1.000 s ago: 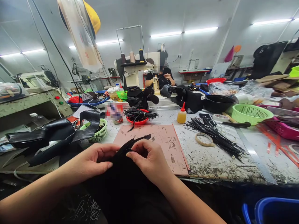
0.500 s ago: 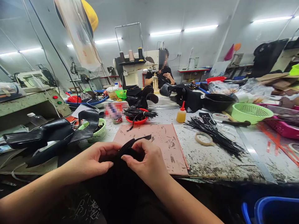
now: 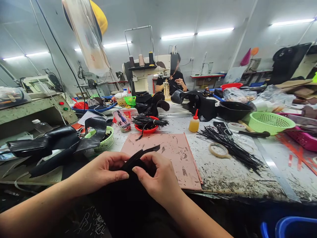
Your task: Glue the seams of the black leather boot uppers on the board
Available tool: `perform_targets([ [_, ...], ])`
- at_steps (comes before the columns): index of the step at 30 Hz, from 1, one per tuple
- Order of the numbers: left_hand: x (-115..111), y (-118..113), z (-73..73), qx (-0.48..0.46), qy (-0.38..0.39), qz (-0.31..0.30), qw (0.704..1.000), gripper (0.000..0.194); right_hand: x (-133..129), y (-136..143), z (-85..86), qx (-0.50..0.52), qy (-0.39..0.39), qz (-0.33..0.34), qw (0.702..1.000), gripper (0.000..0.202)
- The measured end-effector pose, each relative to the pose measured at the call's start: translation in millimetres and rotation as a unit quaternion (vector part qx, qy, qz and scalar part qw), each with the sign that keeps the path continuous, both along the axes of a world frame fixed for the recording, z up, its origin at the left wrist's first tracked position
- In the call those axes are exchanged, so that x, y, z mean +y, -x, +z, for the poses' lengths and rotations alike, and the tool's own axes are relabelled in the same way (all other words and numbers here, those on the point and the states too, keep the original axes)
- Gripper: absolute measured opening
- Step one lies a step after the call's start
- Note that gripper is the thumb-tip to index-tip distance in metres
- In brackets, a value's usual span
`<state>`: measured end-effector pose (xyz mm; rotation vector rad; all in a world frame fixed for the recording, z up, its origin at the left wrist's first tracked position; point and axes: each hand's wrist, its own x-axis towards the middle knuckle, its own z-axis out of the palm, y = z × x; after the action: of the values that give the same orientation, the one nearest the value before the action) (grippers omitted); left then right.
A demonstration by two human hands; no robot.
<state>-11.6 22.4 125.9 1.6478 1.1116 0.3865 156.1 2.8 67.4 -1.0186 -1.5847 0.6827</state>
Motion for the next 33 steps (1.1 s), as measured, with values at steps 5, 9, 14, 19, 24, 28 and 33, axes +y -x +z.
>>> perform_targets([
  [5,2.4,-1.0,4.0,-0.002,-0.047,-0.044,0.998,0.027,-0.9,0.7,-1.1,0.012,-0.038,0.007,0.999,0.004],
  [9,3.7,-1.3,6.6,0.037,-0.075,-0.034,0.996,0.018,-0.6,0.5,-0.3,0.054,0.005,0.019,0.998,0.008],
  [14,2.5,-0.8,5.3,0.003,-0.060,-0.026,0.998,0.021,0.7,-2.0,2.9,0.074,0.053,0.022,0.996,0.017],
  [19,3.8,0.9,0.9,-0.016,-0.043,-0.021,0.999,0.023,4.2,-3.9,5.7,0.058,0.095,0.041,0.993,0.022],
  [24,5.8,1.6,-0.6,-0.033,-0.036,-0.038,0.998,0.022,6.3,-6.0,6.3,0.046,0.097,0.057,0.993,0.020],
  [28,6.3,0.7,1.0,-0.036,-0.033,-0.044,0.998,0.022,5.9,-6.3,6.4,0.036,0.086,0.049,0.994,0.018],
  [33,5.3,0.7,2.2,-0.024,-0.035,-0.036,0.998,0.021,4.6,-6.2,6.2,0.012,0.059,0.025,0.998,0.017],
])
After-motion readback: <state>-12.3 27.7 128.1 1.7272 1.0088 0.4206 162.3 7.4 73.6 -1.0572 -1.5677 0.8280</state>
